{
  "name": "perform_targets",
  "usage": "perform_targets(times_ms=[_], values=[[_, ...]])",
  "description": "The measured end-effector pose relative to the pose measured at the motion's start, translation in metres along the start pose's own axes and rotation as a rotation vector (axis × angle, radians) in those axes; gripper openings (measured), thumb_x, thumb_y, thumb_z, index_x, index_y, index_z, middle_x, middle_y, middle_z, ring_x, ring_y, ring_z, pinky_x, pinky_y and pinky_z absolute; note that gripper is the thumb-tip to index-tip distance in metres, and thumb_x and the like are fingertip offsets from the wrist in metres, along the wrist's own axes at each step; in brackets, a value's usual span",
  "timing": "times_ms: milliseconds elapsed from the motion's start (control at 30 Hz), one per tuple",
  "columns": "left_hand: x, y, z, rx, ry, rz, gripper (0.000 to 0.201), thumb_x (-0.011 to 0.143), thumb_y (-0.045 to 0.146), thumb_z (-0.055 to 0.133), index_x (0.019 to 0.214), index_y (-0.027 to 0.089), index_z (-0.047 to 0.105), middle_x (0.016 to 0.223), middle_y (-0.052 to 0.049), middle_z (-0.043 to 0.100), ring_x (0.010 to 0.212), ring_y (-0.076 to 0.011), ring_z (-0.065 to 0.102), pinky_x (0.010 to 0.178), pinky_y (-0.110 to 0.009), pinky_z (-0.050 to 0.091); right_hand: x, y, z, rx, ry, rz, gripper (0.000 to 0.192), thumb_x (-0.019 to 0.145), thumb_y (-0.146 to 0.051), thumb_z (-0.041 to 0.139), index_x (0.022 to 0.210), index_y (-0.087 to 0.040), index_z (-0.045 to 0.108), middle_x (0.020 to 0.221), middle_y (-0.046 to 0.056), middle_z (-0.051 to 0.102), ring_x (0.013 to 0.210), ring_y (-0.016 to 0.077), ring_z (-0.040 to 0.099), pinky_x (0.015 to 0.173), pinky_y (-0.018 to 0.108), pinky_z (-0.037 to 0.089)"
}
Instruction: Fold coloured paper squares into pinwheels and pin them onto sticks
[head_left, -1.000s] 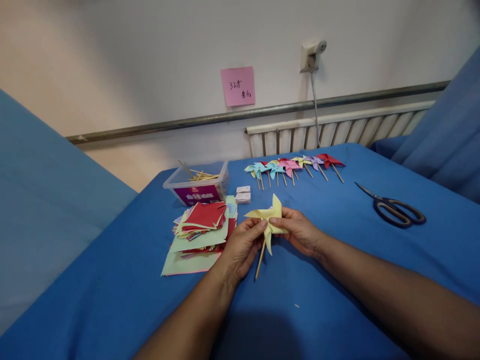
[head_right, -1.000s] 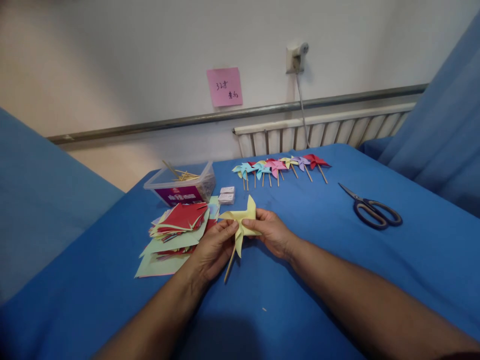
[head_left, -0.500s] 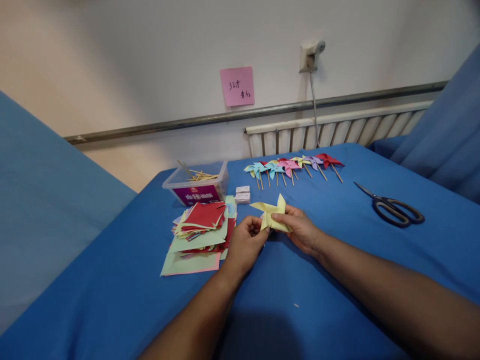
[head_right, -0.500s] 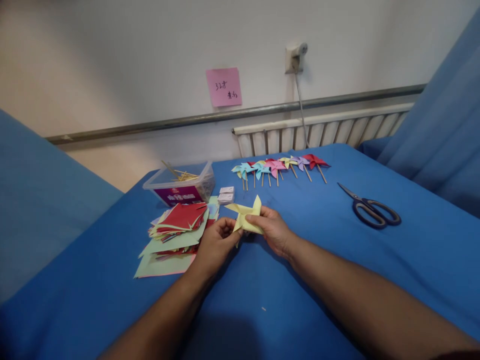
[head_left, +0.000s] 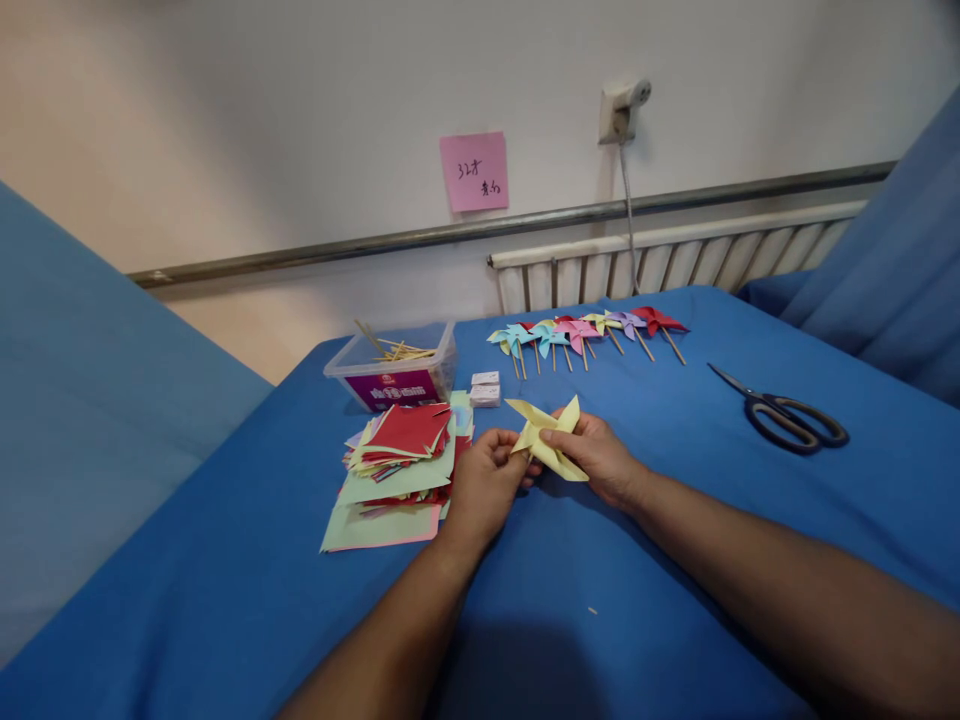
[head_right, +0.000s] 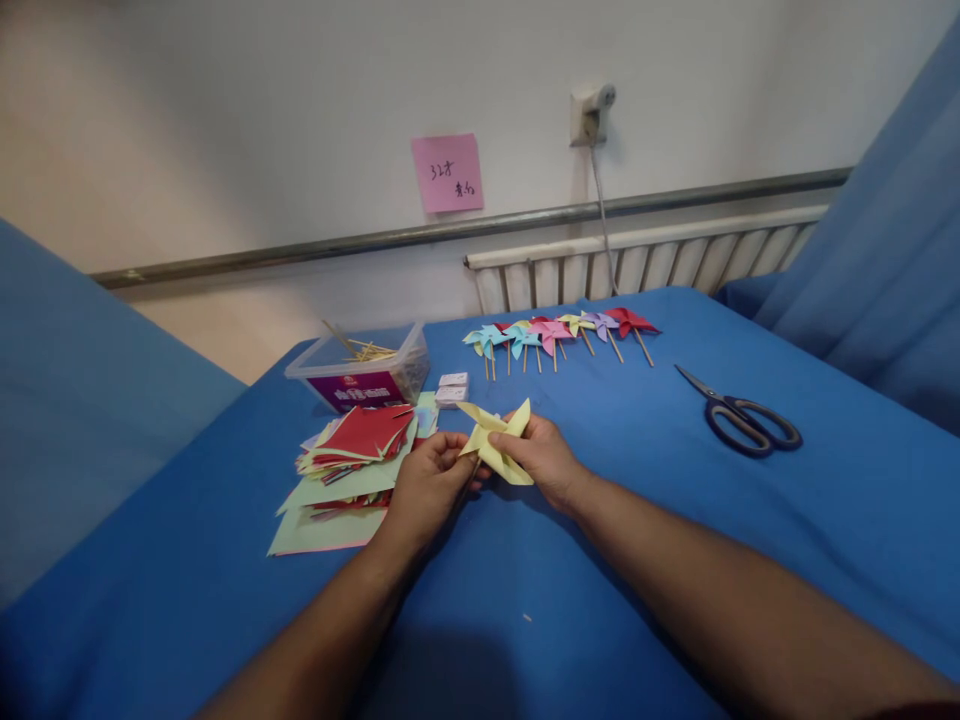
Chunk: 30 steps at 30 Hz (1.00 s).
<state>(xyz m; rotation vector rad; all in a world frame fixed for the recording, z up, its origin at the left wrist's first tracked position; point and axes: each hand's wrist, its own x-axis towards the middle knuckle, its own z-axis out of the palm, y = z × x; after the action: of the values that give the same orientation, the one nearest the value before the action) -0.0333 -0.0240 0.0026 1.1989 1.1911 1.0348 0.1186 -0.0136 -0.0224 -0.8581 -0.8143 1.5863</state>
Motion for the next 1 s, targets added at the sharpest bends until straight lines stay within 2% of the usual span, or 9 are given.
perform_targets(times_ms=[167, 267, 400, 500, 633, 1000], values=[[-0.002, 0.004, 0.001, -0.121, 0.003, -0.041, 0.028, 0.062, 0.027, 0.079, 0.080, 0.016, 0.061, 0.065, -0.002, 0.067, 0.058, -0.0126, 0.061, 0.059, -0.024, 0.046, 0.001, -0.001, 0.000, -0.008, -0.006, -0.009, 0.034, 0.061, -0.031, 0.082, 0.082, -0.017, 0.059, 0.070, 0.000, 0.068, 0.057, 0.0140, 0.060, 0.057, 0.028, 0.044], [-0.003, 0.009, -0.001, -0.155, -0.038, -0.082, 0.031, 0.060, 0.024, 0.081, 0.084, 0.014, 0.064, 0.072, -0.004, 0.069, 0.062, -0.0130, 0.062, 0.061, -0.024, 0.046, 0.000, -0.002, 0.001, 0.008, 0.008, -0.005, 0.035, 0.059, -0.031, 0.083, 0.081, -0.017, 0.060, 0.069, -0.001, 0.068, 0.057, 0.0135, 0.060, 0.058, 0.028, 0.044], [-0.003, 0.013, -0.005, -0.273, -0.105, -0.144, 0.033, 0.064, 0.029, 0.079, 0.090, 0.013, 0.067, 0.081, -0.008, 0.070, 0.068, -0.0152, 0.063, 0.067, -0.027, 0.048, -0.001, -0.003, 0.002, 0.013, -0.003, 0.002, 0.035, 0.060, -0.031, 0.083, 0.082, -0.018, 0.060, 0.071, 0.000, 0.069, 0.059, 0.0136, 0.061, 0.061, 0.029, 0.046], [-0.002, 0.013, -0.005, -0.342, -0.096, -0.183, 0.029, 0.066, 0.033, 0.078, 0.084, 0.012, 0.067, 0.076, -0.006, 0.069, 0.062, -0.0129, 0.061, 0.064, -0.026, 0.048, -0.002, -0.003, 0.002, -0.005, -0.029, 0.016, 0.034, 0.061, -0.032, 0.083, 0.082, -0.017, 0.061, 0.071, 0.001, 0.069, 0.061, 0.0146, 0.062, 0.062, 0.030, 0.046], [0.000, 0.011, -0.004, -0.322, -0.038, -0.185, 0.030, 0.062, 0.031, 0.082, 0.081, 0.012, 0.068, 0.069, -0.005, 0.069, 0.059, -0.0131, 0.061, 0.062, -0.025, 0.047, -0.004, -0.003, 0.003, -0.014, -0.048, 0.020, 0.033, 0.061, -0.032, 0.083, 0.080, -0.017, 0.061, 0.069, -0.001, 0.068, 0.058, 0.0139, 0.061, 0.059, 0.028, 0.045], [0.001, 0.010, -0.005, -0.236, 0.027, -0.154, 0.035, 0.057, 0.032, 0.085, 0.084, 0.012, 0.073, 0.074, -0.007, 0.073, 0.063, -0.0149, 0.064, 0.065, -0.027, 0.048, 0.000, 0.002, -0.002, 0.019, -0.059, 0.041, 0.032, 0.061, -0.030, 0.084, 0.081, -0.017, 0.062, 0.070, -0.001, 0.068, 0.059, 0.0132, 0.060, 0.061, 0.028, 0.044]])
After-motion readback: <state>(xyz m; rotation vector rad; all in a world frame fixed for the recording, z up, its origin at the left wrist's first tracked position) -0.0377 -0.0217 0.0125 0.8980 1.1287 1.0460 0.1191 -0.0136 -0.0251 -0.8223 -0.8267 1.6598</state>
